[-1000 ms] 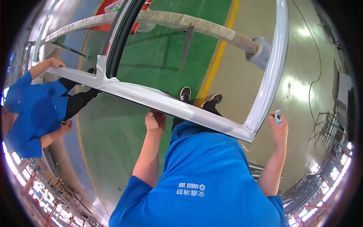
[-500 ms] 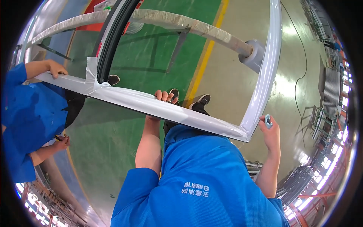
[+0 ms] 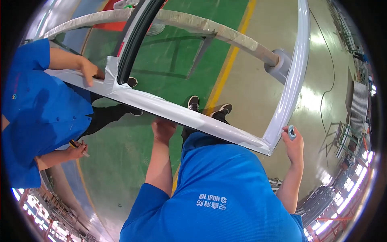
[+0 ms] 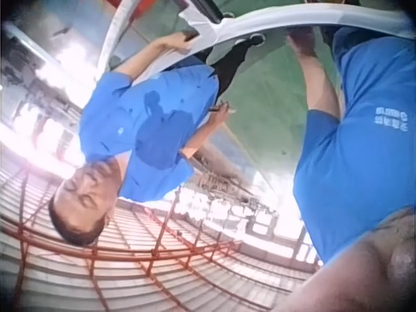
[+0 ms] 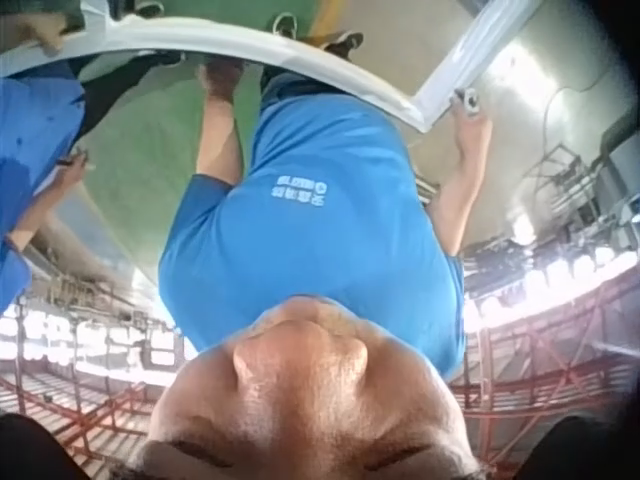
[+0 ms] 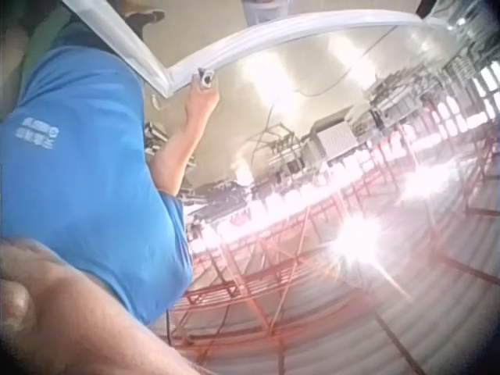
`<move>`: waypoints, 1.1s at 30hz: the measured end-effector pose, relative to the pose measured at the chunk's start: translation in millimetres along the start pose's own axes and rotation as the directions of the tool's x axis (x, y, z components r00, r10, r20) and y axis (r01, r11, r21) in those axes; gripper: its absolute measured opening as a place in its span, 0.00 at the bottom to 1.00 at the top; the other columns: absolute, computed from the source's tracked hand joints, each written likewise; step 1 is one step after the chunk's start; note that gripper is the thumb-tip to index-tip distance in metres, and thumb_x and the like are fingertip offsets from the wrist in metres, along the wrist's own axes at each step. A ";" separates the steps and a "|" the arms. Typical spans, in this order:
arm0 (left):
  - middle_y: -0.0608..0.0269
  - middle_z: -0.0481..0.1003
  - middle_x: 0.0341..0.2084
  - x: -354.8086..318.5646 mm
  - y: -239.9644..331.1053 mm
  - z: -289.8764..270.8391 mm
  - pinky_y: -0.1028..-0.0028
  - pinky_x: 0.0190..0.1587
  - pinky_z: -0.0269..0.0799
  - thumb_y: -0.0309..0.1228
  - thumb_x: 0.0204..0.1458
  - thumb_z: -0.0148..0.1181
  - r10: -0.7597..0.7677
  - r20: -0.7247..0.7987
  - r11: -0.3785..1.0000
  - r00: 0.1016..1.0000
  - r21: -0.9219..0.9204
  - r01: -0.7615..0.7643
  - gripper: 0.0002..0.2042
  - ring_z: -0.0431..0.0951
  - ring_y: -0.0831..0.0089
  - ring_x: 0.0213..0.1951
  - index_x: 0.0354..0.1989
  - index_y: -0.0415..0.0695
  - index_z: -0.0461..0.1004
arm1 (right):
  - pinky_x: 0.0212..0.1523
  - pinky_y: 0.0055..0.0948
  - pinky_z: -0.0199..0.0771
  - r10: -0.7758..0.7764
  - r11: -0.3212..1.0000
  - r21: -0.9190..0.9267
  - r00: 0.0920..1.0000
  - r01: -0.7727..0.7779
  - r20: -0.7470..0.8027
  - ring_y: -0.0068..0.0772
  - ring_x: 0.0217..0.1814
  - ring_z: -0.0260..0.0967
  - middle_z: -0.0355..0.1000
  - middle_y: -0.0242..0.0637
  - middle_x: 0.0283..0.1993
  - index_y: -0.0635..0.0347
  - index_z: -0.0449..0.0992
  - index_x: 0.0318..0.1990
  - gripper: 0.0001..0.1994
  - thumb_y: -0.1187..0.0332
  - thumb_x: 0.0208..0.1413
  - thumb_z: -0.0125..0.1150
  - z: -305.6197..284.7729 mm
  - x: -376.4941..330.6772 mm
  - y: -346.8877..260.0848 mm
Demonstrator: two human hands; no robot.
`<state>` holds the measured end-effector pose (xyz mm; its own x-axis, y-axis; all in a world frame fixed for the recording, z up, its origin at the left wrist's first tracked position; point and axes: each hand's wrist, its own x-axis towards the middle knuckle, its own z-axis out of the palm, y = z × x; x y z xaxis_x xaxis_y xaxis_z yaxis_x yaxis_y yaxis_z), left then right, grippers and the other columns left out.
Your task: Applying white protective tape to the edges of a large metal frame in a fabrication floor.
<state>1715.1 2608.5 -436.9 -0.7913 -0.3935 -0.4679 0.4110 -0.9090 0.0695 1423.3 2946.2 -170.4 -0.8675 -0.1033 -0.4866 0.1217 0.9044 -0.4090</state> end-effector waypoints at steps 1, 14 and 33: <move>0.60 0.73 0.54 12.1 9.8 -6.3 0.57 0.61 0.66 0.44 0.56 0.54 0.010 0.001 1.000 1.000 0.002 -0.010 0.23 0.73 0.61 0.52 0.58 0.47 0.69 | 0.34 0.24 0.67 0.003 1.000 -0.015 1.000 -0.003 0.004 0.20 0.30 0.65 0.70 0.30 0.27 0.61 0.77 0.40 0.09 0.69 0.53 0.61 0.0 1.8 0.1; 0.60 0.76 0.43 38.6 59.1 64.3 0.55 0.52 0.74 0.41 0.64 0.47 0.407 -0.271 0.904 0.872 0.257 -0.342 0.15 0.77 0.62 0.46 0.48 0.45 0.73 | 0.35 0.26 0.67 -0.065 0.998 0.019 0.997 0.066 -0.030 0.20 0.30 0.64 0.69 0.30 0.27 0.61 0.76 0.40 0.08 0.69 0.55 0.60 -5.0 4.5 0.0; 0.49 0.71 0.54 -8.1 -75.4 99.0 0.54 0.61 0.64 0.52 0.60 0.45 0.091 -0.145 0.996 0.985 0.033 -0.087 0.24 0.68 0.53 0.59 0.51 0.45 0.72 | 0.32 0.21 0.65 -0.012 0.991 0.131 0.996 0.024 -0.093 0.16 0.29 0.63 0.69 0.26 0.28 0.62 0.76 0.41 0.09 0.70 0.55 0.61 -33.7 -3.3 70.3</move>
<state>1645.8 2666.7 -351.2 -0.6770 -0.4503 -0.5822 0.4627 -0.8755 0.1391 1418.5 3024.1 -171.6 -0.9100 -0.0753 -0.4077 0.1627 0.8397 -0.5181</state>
